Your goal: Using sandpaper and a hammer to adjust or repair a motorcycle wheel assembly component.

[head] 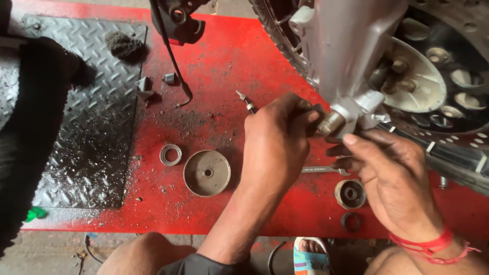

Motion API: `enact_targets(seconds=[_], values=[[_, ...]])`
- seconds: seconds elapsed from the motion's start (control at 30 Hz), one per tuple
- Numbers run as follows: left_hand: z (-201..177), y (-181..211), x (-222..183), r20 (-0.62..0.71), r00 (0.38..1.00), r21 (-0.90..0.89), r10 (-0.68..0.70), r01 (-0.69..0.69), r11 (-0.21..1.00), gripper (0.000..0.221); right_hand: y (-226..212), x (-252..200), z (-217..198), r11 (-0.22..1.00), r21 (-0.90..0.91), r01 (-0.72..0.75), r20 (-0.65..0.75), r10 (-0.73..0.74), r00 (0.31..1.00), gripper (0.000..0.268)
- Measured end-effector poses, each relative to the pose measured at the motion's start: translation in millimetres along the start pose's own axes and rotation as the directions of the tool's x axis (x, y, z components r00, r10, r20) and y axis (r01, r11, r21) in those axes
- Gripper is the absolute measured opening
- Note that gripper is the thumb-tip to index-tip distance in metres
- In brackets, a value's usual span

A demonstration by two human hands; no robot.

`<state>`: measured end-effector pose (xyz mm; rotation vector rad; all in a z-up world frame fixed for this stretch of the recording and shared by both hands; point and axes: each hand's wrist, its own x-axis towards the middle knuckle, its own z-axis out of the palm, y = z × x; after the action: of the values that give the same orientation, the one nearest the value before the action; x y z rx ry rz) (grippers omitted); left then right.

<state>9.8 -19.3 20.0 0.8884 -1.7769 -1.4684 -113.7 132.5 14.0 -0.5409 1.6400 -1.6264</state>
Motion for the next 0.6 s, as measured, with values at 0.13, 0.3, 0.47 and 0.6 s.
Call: enact_targets(seconds=[0.13,0.3,0.47,0.6], values=[[3.5,-3.6,-3.9,0.011,0.999,-0.059,0.038,-0.037,0.998,0.004,-20.2,-2.2,15.1,0.958,0.284,-0.035,0.069,0.016,0.997,0.016],[5.3,0.9,-4.7,0.005,0.997,-0.053,0.083,-0.082,0.995,0.002,-14.8,-4.9,8.6,0.995,-0.059,-0.074,-0.113,0.067,0.991,0.019],[8.2,9.9,-0.3,-0.02,0.998,-0.012,0.064,-0.064,0.998,0.006,-21.0,-8.3,12.6,0.97,-0.24,0.031,-0.127,-0.063,0.99,0.016],[12.3,7.4,2.1,-0.043,0.996,0.037,0.082,-0.081,0.996,0.008,-36.9,-13.2,27.0,0.91,-0.391,0.135,-0.141,-0.204,0.969,0.015]])
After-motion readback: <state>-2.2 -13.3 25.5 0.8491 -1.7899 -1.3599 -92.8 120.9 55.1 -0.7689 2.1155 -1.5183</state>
